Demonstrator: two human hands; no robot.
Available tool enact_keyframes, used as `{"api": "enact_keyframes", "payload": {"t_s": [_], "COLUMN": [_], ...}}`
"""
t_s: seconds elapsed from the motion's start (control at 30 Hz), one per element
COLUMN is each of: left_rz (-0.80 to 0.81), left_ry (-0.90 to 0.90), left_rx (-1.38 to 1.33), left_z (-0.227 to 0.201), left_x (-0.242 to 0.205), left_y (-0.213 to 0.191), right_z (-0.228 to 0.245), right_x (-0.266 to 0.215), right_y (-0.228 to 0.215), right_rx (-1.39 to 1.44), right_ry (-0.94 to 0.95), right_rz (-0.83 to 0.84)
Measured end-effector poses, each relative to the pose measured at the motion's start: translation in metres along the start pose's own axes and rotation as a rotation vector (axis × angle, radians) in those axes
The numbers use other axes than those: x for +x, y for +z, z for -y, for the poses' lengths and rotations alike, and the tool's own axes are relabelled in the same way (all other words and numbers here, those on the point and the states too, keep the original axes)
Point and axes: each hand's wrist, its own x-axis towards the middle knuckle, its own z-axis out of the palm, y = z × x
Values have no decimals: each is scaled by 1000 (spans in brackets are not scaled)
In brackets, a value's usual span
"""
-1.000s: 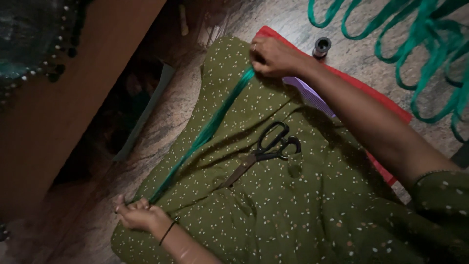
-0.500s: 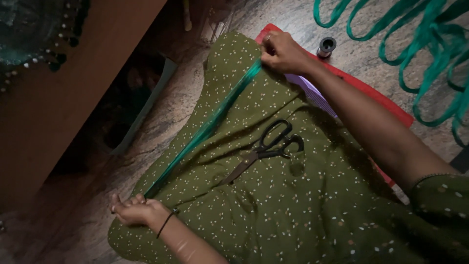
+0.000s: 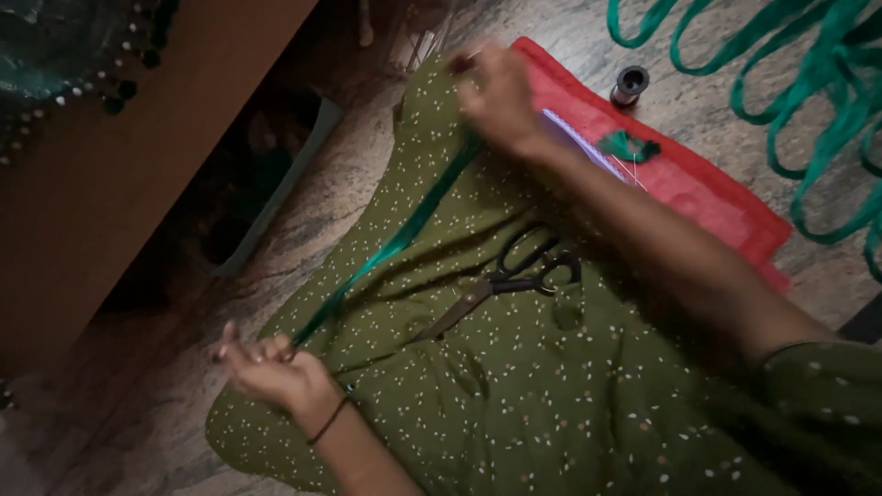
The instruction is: The recorder is creating decorative tassels from green thread and attaching them to the edge of a green garment.
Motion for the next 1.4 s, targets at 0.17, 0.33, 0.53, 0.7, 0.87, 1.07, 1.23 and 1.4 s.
{"api": "enact_keyframes", "payload": {"t_s": [0.17,0.33,0.53,0.7,0.87,1.07,1.23,1.4], "left_rz": [362,487,449,142,167,104,66,93], "left_ry": [-287,-315,-316,-606,-467,-364,-303,-221], "left_rx": [-240,-369,-466,-527,-251,6,123,218], "left_z": [-37,-70,-54,71,137,112,114,109], "left_x": [-27,3,59,70,63,28,11,0], "left_y": [43,36,-44,-74,-70,-41,-32,-24], "right_z": [148,165,55,-60,-95,-164,-173,-154], "right_x": [-53,-88,-12,51,29,-80,-108,-94], "right_y": [30,52,-23,-69,-79,-81,-95,-102], "right_rx": [495,939,763,388,-43,-428,-383,-202], "right_ry": [86,238,172,262,109,434,551,571], "right_rz": [613,1223,1439,1083,547,499,600,517]}}
